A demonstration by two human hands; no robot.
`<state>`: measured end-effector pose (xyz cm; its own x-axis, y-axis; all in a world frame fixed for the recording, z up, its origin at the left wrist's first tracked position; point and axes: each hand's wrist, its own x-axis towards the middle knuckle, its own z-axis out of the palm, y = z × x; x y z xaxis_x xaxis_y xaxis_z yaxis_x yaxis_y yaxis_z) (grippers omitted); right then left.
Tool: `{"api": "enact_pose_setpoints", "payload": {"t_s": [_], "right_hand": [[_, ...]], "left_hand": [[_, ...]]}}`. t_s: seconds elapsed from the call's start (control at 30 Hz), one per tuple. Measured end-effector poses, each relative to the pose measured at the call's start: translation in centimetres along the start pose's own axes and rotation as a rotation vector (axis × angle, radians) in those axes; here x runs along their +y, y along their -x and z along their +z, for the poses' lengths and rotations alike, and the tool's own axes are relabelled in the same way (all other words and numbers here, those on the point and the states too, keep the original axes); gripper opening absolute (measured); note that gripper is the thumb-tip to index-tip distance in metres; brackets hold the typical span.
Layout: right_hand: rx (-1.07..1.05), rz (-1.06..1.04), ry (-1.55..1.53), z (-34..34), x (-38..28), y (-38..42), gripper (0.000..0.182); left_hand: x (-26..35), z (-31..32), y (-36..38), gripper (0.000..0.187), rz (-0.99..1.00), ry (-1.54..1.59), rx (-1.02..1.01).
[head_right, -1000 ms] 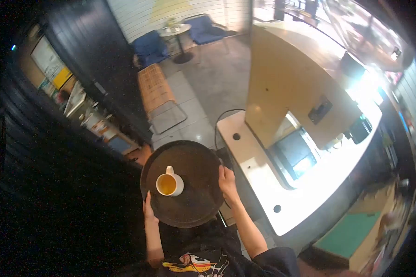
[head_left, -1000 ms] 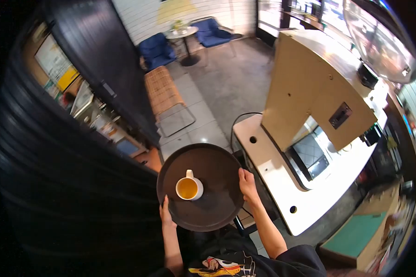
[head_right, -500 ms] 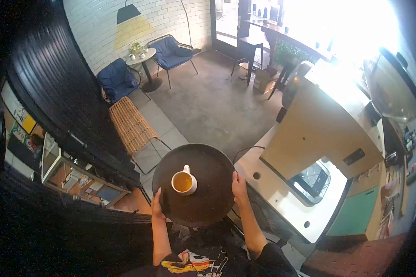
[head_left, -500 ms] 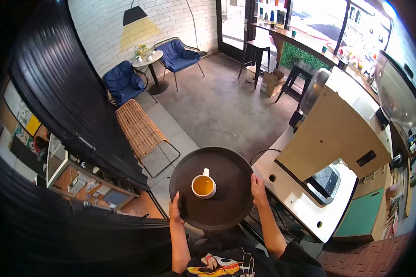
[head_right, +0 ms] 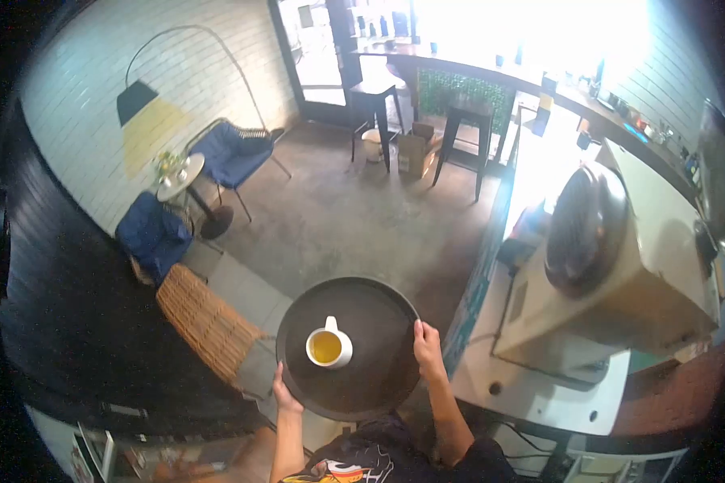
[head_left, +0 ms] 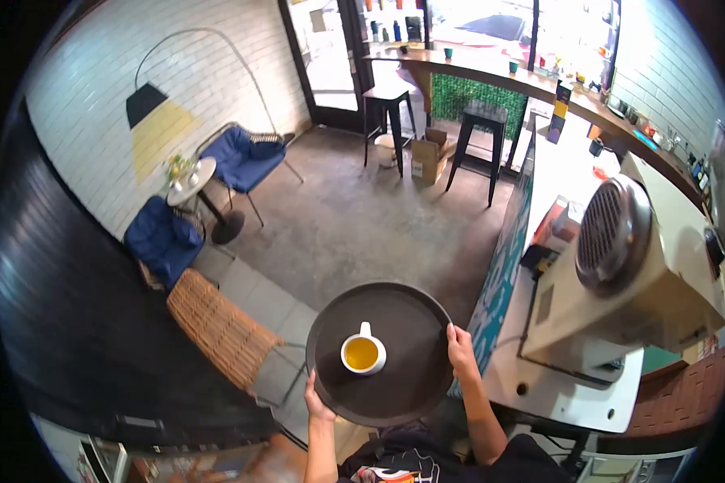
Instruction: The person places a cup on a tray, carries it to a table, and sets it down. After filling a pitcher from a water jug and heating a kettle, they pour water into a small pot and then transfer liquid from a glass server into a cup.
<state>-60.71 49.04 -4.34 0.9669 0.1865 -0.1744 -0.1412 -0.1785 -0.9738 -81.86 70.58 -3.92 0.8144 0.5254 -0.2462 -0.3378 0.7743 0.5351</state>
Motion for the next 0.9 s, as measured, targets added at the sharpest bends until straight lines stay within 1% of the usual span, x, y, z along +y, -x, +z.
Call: {"api": "enact_pose_setpoints", "payload": {"t_s": [0.03, 0.07, 0.2, 0.27, 0.33, 0.4, 0.47, 0.53, 0.6, 0.63, 0.7, 0.73, 0.8, 0.83, 0.87, 0.9], "right_hand": [[0.012, 0.016, -0.035, 1.0, 0.1, -1.4, 0.037], [0.027, 0.04, -0.071, 2.0, 0.3, -2.2, 0.038], [0.099, 0.025, -0.064, 5.8, 0.6, -7.0, 0.038], [0.097, 0.091, -0.104, 6.8, -1.8, -8.9, 0.038], [0.11, 0.074, -0.103, 8.2, -2.9, -11.4, 0.036], [0.121, 0.037, -0.106, 9.1, -4.1, -14.5, 0.035], [0.106, 0.109, -0.061, 10.0, -5.3, -17.4, 0.035], [0.092, 0.078, -0.071, 10.8, -5.6, -20.9, 0.033], [0.064, 0.068, -0.126, 11.9, -5.5, -24.1, 0.03], [0.061, 0.057, -0.129, 12.5, -6.8, -25.6, 0.03], [0.067, 0.028, -0.132, 13.5, -8.7, -29.4, 0.03], [0.054, 0.036, -0.122, 13.5, -8.2, -30.9, 0.03], [0.054, 0.03, -0.108, 14.7, -8.5, -34.8, 0.029], [0.06, -0.02, -0.079, 15.3, -9.4, -36.8, 0.029], [0.065, -0.065, -0.05, 15.7, -10.2, -38.5, 0.029], [0.067, -0.026, 0.109, 15.6, -10.9, -40.0, 0.022]], "left_hand": [[0.4, -1.7, -2.3, 0.05, -0.047, -0.008, 0.042], [1.5, -1.9, -3.9, 0.05, -0.07, -0.036, 0.033], [4.5, -0.8, -12.1, 0.056, -0.212, -0.121, 0.015], [6.0, -0.2, -15.3, 0.062, -0.267, -0.217, 0.008], [6.6, 0.1, -18.6, 0.062, -0.285, -0.233, 0.005], [6.8, 1.2, -21.9, 0.06, -0.215, -0.242, 0.02], [6.9, 0.7, -26.0, 0.06, -0.231, -0.242, 0.035], [7.3, 0.9, -30.2, 0.059, -0.245, -0.251, 0.054], [7.8, 1.7, -34.0, 0.058, -0.245, -0.382, 0.173], [7.8, 1.2, -36.2, 0.058, -0.255, -0.377, 0.167], [7.8, 0.6, -41.6, 0.057, -0.231, -0.471, 0.137], [8.4, 2.3, -42.8, 0.057, -0.237, -0.47, 0.132], [10.1, 7.2, -46.2, 0.059, -0.177, -0.52, 0.148], [10.4, 7.8, -48.9, 0.059, -0.179, -0.512, 0.136], [10.9, 8.0, -51.6, 0.06, -0.211, -0.477, 0.074], [11.2, 8.2, -53.5, 0.061, -0.249, -0.444, 0.021]]}}
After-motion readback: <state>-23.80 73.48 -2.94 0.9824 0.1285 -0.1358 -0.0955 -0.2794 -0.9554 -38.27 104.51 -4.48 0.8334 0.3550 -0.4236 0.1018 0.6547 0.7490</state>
